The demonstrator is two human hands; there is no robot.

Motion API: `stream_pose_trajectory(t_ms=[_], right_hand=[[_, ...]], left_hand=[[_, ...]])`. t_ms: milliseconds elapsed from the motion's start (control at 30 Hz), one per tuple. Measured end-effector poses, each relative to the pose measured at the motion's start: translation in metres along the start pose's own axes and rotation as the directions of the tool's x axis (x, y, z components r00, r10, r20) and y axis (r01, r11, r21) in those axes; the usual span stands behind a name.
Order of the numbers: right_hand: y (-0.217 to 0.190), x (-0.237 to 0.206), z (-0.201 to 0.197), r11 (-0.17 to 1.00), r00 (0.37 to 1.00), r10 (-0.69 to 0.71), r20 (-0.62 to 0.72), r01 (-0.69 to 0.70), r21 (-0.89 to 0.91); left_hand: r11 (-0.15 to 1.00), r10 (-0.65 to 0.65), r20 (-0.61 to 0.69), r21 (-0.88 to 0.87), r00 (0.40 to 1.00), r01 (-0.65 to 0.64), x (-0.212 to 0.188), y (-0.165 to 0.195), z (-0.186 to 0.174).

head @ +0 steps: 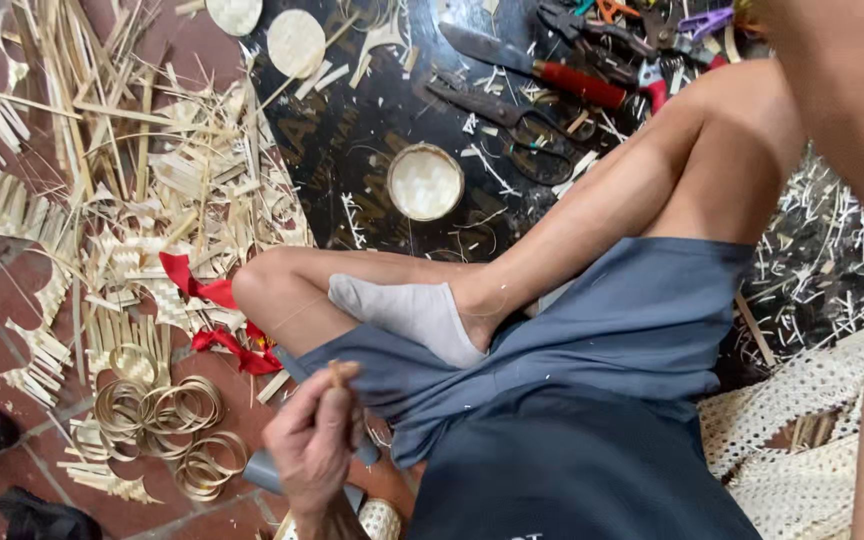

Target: The person sits on the floor and works bamboo strips: they shave and trim a thin bamboo strip with a knife, bend it into a ring, and fit it around a woven bamboo cylinder. They then press a round woven bamboo disc into the rim to form a small basket, and continue trimming strips with pliers and a knife.

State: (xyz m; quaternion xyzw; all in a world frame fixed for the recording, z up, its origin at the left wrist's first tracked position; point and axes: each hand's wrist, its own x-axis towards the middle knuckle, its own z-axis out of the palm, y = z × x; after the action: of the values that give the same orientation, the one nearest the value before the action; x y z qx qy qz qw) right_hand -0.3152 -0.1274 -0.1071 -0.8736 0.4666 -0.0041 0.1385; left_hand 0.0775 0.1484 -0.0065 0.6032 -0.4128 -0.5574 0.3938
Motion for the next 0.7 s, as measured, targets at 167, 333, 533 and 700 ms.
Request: stream_pose_trajectory(t_ms=[167, 333, 533, 700], right_hand=[[0.089, -0.011, 0.039, 0.938, 0.972, 0.232, 0.031, -0.215, -0.272], [0.081, -0.016, 0.058, 0.943, 0.970, 0.243, -0.004, -0.238, -0.233], [0.056, -0.004, 0.030, 0.914, 0.937, 0.265, -0.227, -0.319, -0.251], [-0.045, -0.045, -0.005, 0.867, 0.936, 0.143, -0.321, 0.039, 0.497]], left_hand=[[0.933, 0.276, -0.084, 0.260, 0.957, -0.247, 0.017, 0.057, 0.003], [0.882, 0.329, -0.009, 0.359, 0.944, -0.304, 0.038, 0.102, 0.030], [0.927, 0.362, 0.122, 0.054, 0.924, -0.370, 0.099, 0.064, 0.050], [0.950, 0.308, 0.064, 0.034, 0.949, -0.311, 0.089, 0.028, 0.048]])
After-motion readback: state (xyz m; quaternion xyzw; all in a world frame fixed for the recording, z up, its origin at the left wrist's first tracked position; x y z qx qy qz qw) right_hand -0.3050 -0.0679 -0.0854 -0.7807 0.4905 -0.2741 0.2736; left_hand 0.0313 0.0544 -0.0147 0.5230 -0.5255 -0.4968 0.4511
